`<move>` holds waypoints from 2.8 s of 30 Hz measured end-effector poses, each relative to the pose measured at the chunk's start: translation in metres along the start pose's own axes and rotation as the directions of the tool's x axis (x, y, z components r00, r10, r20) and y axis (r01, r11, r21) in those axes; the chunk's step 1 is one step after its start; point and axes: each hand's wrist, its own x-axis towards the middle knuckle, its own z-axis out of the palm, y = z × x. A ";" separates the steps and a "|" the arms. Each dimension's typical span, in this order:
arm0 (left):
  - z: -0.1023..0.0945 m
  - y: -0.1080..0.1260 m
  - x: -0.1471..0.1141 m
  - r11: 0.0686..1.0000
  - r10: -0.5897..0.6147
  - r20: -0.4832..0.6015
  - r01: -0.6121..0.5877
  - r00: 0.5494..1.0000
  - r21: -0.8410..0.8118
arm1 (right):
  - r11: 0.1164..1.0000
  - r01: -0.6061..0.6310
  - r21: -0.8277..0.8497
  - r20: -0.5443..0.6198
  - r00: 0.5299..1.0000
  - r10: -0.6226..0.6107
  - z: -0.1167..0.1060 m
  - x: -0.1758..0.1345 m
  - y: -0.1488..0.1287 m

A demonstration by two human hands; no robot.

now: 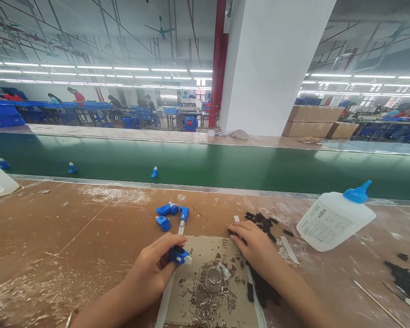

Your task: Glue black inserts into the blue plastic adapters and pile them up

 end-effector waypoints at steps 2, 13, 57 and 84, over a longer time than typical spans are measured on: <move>0.001 -0.001 -0.001 1.000 0.007 0.012 -0.007 1.000 -0.006 | 0.998 0.051 -0.036 0.029 0.998 -0.050 0.003 0.001 0.003; -0.037 -0.021 0.001 0.980 0.056 -0.084 -0.039 0.995 0.195 | 0.971 0.209 -0.113 0.093 0.975 -0.199 0.014 0.007 0.013; -0.031 -0.198 0.217 0.659 -0.483 -0.275 0.552 0.831 0.511 | 0.918 0.344 -0.196 0.234 0.926 -0.297 0.011 0.012 0.016; 0.021 0.001 -0.024 0.994 -0.056 -0.019 0.054 0.998 -0.096 | 0.879 0.469 0.088 0.090 0.875 -0.476 -0.018 -0.035 -0.045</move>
